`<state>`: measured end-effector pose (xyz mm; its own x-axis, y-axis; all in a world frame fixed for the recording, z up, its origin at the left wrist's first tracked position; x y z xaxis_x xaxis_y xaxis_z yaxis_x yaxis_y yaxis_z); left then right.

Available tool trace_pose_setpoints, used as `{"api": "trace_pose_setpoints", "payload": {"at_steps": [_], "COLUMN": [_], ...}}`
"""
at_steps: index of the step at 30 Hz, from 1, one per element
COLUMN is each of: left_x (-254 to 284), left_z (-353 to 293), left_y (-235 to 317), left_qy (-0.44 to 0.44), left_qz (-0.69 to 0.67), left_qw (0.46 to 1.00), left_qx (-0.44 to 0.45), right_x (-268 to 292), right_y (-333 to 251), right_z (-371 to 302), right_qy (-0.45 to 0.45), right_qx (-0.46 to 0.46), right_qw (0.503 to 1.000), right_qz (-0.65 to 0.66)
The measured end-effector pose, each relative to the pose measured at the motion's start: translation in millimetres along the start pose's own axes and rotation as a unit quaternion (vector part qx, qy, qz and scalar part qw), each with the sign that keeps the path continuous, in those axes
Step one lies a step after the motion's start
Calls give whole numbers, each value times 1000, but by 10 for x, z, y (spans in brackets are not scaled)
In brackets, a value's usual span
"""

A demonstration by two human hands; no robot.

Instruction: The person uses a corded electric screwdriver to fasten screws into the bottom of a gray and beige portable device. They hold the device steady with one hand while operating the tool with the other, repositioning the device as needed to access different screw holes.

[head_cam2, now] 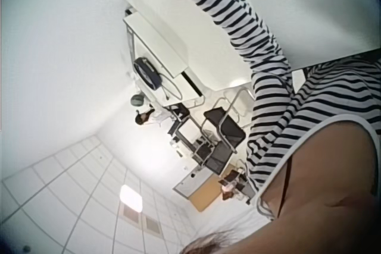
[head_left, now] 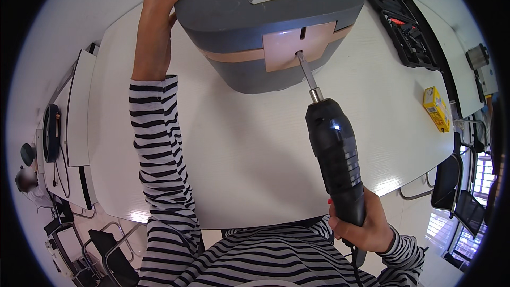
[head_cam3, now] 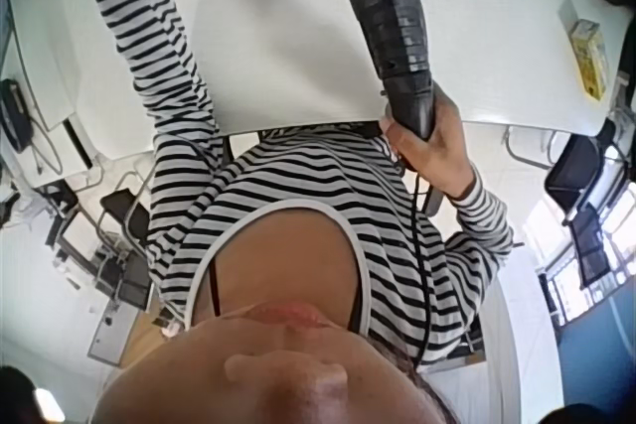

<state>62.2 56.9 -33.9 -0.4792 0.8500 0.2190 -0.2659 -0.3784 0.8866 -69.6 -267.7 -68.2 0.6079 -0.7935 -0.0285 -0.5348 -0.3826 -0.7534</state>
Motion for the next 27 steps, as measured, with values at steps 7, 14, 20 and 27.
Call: {"api": "trace_pose_setpoints", "payload": {"at_steps": [7, 14, 20, 27], "left_x": [-5, 19, 12, 19], "left_z": [2, 14, 10, 18], "left_y": [17, -19, -18, -39], "left_qy": [-13, -6, -4, -3], "left_qz": [-10, 3, 7, 9], "left_qw": [1000, 1000, 1000, 1000], "left_qx": [11, -2, -1, -11], "right_x": [0, 6, -3, 4], "right_y": [-18, -21, -50, -38], "right_z": [1, -2, -5, -4], "right_qy": [0, -5, -7, -13], "right_qx": [-6, -5, -15, -16], "right_qw": [1000, 1000, 1000, 1000], "right_qz": [-3, 9, 18, 10]}}
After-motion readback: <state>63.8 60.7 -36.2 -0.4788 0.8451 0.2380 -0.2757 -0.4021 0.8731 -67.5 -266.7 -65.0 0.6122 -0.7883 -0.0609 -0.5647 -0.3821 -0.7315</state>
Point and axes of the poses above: each hand's wrist, its own z-axis towards the middle knuckle, its own x-axis out of the back of the hand, y = z × x, the point moved 4 cm from there along z, towards the middle knuckle
